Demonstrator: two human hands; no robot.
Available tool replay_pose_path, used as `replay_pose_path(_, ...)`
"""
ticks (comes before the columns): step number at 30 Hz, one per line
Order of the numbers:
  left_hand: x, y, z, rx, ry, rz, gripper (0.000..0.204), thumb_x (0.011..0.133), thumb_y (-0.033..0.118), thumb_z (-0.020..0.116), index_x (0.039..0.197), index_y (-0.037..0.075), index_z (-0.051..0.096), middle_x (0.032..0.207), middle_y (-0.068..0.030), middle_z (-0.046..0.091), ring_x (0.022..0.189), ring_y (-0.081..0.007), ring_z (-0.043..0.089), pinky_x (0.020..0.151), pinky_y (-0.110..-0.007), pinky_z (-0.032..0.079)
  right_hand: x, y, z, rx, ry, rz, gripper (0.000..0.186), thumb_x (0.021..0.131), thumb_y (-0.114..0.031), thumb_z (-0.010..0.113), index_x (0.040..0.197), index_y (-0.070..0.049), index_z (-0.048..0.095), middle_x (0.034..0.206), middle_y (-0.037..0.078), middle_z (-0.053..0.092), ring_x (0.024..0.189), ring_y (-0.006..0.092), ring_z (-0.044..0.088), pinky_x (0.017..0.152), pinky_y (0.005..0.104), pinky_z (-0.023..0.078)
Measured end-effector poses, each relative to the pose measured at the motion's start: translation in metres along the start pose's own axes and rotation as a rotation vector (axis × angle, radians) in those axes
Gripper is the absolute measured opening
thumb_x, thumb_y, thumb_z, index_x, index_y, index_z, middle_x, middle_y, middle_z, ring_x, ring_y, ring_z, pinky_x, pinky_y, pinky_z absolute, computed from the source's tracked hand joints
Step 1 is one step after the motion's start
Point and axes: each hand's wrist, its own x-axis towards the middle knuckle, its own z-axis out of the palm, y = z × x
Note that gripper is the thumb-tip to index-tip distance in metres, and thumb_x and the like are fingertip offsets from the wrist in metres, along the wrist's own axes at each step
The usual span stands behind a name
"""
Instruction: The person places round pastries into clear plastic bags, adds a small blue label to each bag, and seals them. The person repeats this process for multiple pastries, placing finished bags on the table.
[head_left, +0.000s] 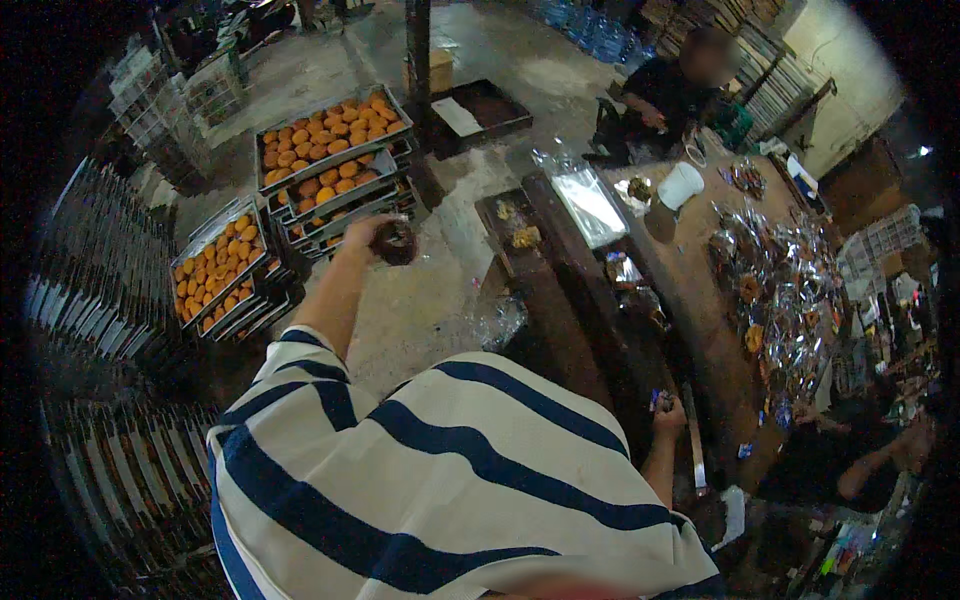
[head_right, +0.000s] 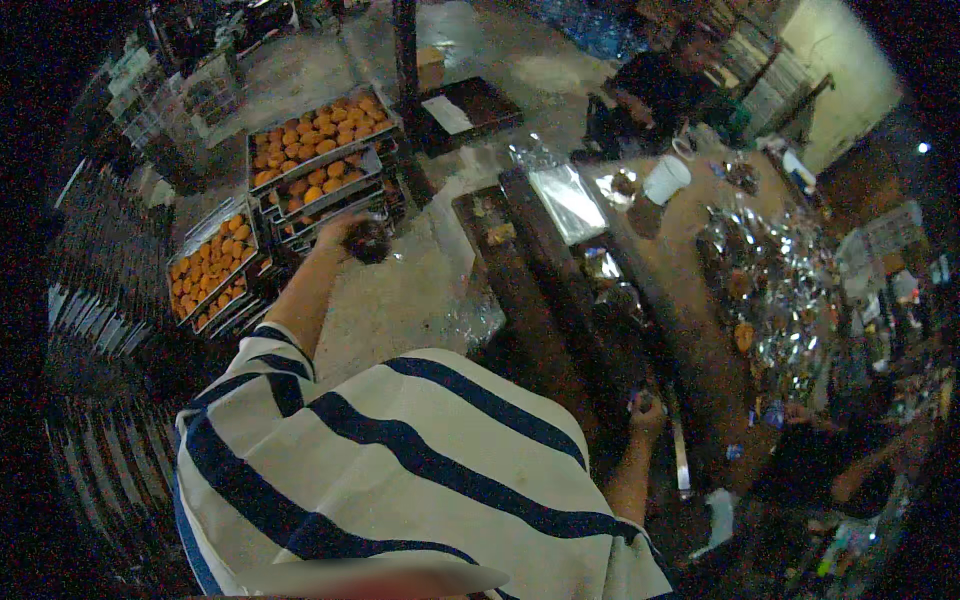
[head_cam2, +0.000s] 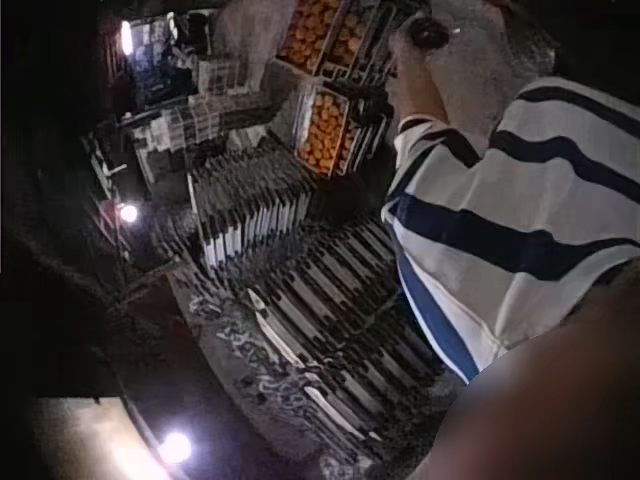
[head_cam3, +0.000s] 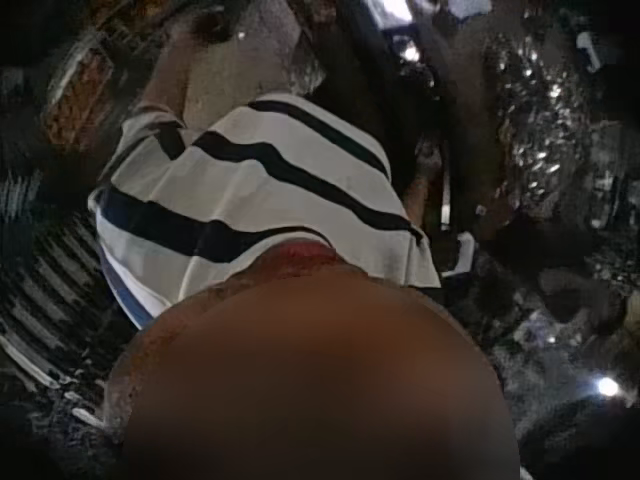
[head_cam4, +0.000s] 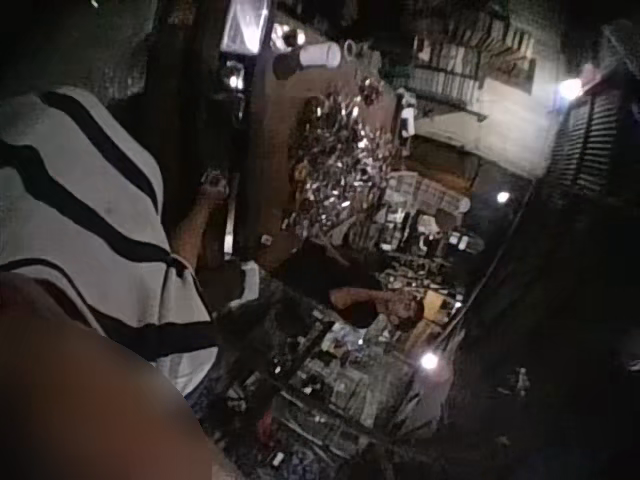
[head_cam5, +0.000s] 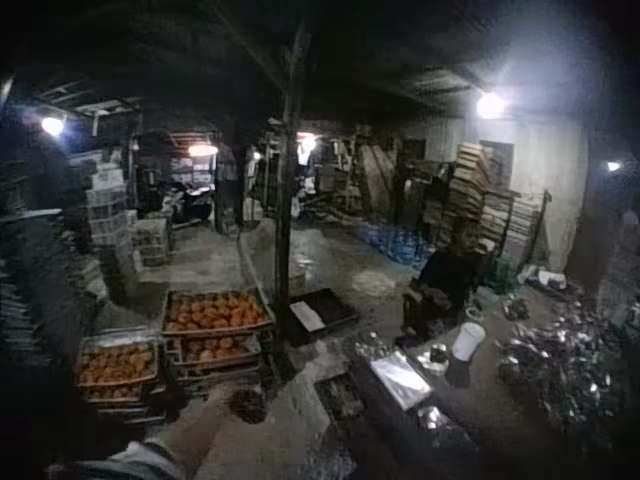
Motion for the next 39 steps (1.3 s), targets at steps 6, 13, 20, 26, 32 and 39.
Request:
replay_pose_path(6, -0.003, 0.03, -0.095, -0.193, 0.052, 0.162, 0.04, 0.084, 0.005, 0.06, 0.124, 0.002, 0.052, 0.113, -0.0145, 0.06, 0.094, -0.0243, 0.062, 0.075, -0.04, 0.054, 0.006, -0.008, 0.006, -0.202, 0.092, -0.077, 0.034, 0.069, -0.028, 0.074, 0.091, -0.002, 0.067, 0.082, 0.017, 0.066, 0.076, 0.0315, 0.064, 0.067, 0.0396, 0.05)
replay_pose_path(13, 0.007, 0.022, -0.122, -0.293, -0.103, 0.163, 0.05, 0.087, 0.009, 0.06, 0.133, 0.002, 0.042, 0.118, -0.0137, 0.057, 0.102, -0.0276, 0.06, 0.083, -0.041, 0.052, 0.004, -0.018, 0.001, -0.111, -0.002, 0.075, 0.033, 0.072, -0.029, 0.074, 0.091, -0.003, 0.067, 0.094, 0.019, 0.062, 0.091, 0.036, 0.059, 0.079, 0.043, 0.048)
replay_pose_path(20, -0.009, 0.017, -0.143, -0.308, 0.024, 0.069, 0.044, 0.086, 0.012, 0.063, 0.127, 0.004, 0.048, 0.125, -0.014, 0.052, 0.11, -0.0273, 0.055, 0.087, -0.043, 0.049, -0.023, -0.026, 0.01, -0.275, 0.163, -0.069, 0.037, 0.072, -0.038, 0.073, 0.099, -0.013, 0.068, 0.103, 0.012, 0.063, 0.101, 0.0292, 0.057, 0.093, 0.0467, 0.04)
replay_pose_path(26, -0.039, 0.016, -0.099, -0.22, -0.114, 0.141, 0.028, 0.085, 0.021, 0.062, 0.107, 0.005, 0.058, 0.103, -0.0094, 0.063, 0.096, -0.0265, 0.06, 0.082, -0.043, 0.05, -0.032, -0.029, 0.022, -0.282, 0.198, 0.065, 0.039, 0.072, -0.036, 0.074, 0.104, -0.014, 0.067, 0.107, 0.012, 0.06, 0.104, 0.0305, 0.055, 0.09, 0.0454, 0.042)
replay_pose_path(32, -0.068, -0.038, -0.041, -0.433, -0.312, -0.106, 0.034, 0.092, 0.025, 0.049, 0.115, 0.0, 0.053, 0.106, -0.0163, 0.061, 0.097, -0.0322, 0.06, 0.088, -0.048, 0.048, -0.034, -0.035, 0.024, -0.267, 0.222, 0.111, 0.036, 0.072, -0.036, 0.074, 0.101, -0.015, 0.069, 0.11, 0.011, 0.06, 0.11, 0.0291, 0.05, 0.092, 0.0455, 0.042)
replay_pose_path(39, -0.109, -0.09, 0.047, -0.475, -0.444, -0.543, 0.041, 0.098, 0.027, 0.031, 0.112, -0.005, 0.052, 0.111, -0.0217, 0.058, 0.104, -0.0361, 0.057, 0.092, -0.053, 0.046, -0.036, -0.021, 0.02, -0.265, 0.249, -0.003, 0.024, 0.076, -0.031, 0.069, 0.092, -0.013, 0.071, 0.095, 0.013, 0.067, 0.091, 0.0302, 0.061, 0.083, 0.042, 0.049)
